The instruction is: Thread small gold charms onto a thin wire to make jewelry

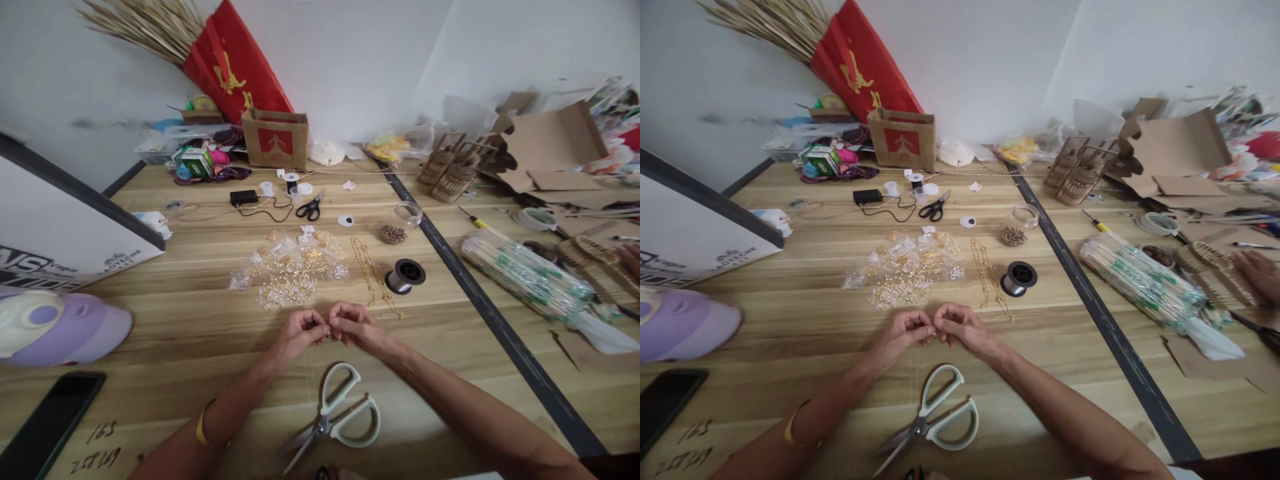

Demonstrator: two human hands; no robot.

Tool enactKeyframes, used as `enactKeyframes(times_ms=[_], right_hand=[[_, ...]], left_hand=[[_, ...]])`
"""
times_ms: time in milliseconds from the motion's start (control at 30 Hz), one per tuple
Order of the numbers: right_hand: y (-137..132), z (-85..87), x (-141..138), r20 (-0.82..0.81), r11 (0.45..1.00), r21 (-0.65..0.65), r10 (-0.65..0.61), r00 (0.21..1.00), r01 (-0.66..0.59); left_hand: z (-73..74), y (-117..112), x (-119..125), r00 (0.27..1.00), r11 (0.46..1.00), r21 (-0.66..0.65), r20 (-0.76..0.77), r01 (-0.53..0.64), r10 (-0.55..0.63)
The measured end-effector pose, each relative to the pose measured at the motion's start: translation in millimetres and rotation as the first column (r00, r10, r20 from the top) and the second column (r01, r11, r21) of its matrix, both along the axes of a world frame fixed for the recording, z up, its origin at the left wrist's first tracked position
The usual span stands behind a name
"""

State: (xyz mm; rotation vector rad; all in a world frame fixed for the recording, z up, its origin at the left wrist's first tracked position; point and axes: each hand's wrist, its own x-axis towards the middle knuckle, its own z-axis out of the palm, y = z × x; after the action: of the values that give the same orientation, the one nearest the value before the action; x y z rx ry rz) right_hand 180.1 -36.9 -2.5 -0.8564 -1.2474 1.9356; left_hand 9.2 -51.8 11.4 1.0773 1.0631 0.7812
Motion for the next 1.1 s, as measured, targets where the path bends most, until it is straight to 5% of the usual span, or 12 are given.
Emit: enactKeyframes(times_ms=[400, 1100], right_hand=[[6.5, 25.6, 14.5, 0.295, 0.919, 0.241, 0.238, 0.925, -0.313], [7.5, 15.9, 14.6, 0.462, 0.935, 0.243, 0.125, 0.878, -0.260]], left_hand=[[-3.1, 3.0, -3.5, 0.999, 0.999, -0.028, 0.030, 0.045, -0.044], [-4.6, 2.0, -2.1, 0.999, 0.999, -0.008, 0.011, 0.034, -0.034]])
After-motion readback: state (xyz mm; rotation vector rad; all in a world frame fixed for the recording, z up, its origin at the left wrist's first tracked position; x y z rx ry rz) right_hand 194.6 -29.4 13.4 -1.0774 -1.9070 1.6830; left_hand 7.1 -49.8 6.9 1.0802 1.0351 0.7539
